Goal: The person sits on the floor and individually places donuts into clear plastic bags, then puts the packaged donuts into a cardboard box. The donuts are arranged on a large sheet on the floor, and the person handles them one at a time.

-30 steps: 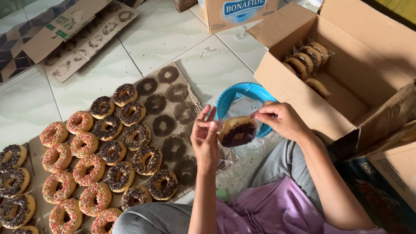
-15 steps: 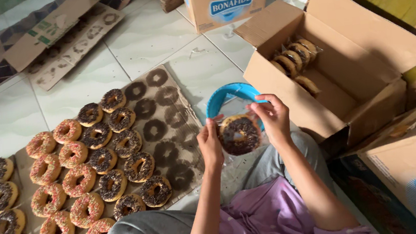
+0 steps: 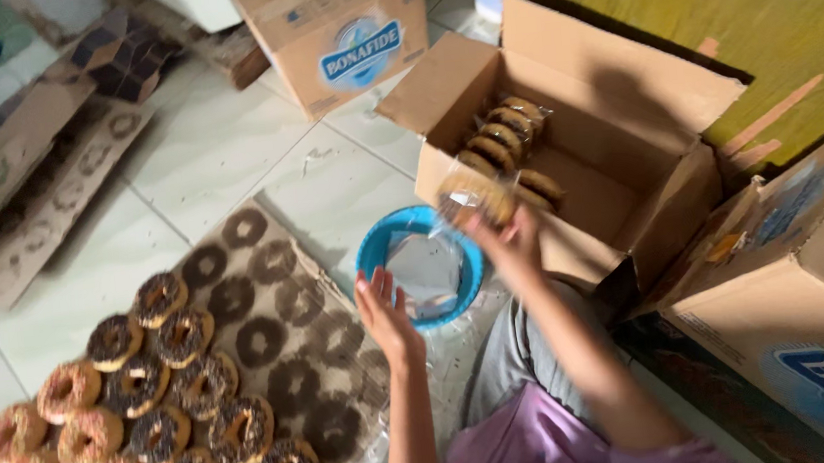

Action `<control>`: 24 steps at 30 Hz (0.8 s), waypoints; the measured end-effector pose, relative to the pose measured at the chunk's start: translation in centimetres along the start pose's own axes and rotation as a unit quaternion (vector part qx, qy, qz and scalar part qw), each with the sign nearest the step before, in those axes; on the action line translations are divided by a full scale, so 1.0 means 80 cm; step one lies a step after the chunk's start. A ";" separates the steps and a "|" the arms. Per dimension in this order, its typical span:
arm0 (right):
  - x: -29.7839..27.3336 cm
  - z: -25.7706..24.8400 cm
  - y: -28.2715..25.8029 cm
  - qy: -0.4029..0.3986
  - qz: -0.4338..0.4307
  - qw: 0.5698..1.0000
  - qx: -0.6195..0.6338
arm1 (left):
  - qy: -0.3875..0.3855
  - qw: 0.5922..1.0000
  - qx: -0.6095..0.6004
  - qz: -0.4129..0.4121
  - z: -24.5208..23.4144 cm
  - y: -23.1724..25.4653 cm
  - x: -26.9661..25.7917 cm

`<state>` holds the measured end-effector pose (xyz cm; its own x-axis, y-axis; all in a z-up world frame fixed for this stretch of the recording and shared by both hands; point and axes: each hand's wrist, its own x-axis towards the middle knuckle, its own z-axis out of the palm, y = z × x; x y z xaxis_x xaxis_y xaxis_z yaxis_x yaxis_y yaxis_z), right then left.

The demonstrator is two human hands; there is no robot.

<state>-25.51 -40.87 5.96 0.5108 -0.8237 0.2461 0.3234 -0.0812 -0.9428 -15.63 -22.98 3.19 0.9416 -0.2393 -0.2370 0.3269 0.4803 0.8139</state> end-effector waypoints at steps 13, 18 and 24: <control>0.301 -0.217 0.159 -0.190 0.201 0.723 -0.633 | 0.047 0.995 0.070 -0.060 -0.082 -0.027 0.034; 0.306 -0.209 0.192 -0.225 0.348 0.730 -0.544 | 0.061 0.995 0.056 -0.058 -0.105 -0.027 0.038; 0.289 -0.179 0.113 -0.111 0.038 0.804 -0.584 | 0.046 0.995 0.044 -0.076 -0.105 -0.050 0.041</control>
<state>-22.17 -68.68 -0.06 0.6648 -0.7417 0.0893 -0.6170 -0.6125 -0.4941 -13.13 -18.56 -5.29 0.8866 -0.2237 -0.4048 0.4614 0.3678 0.8074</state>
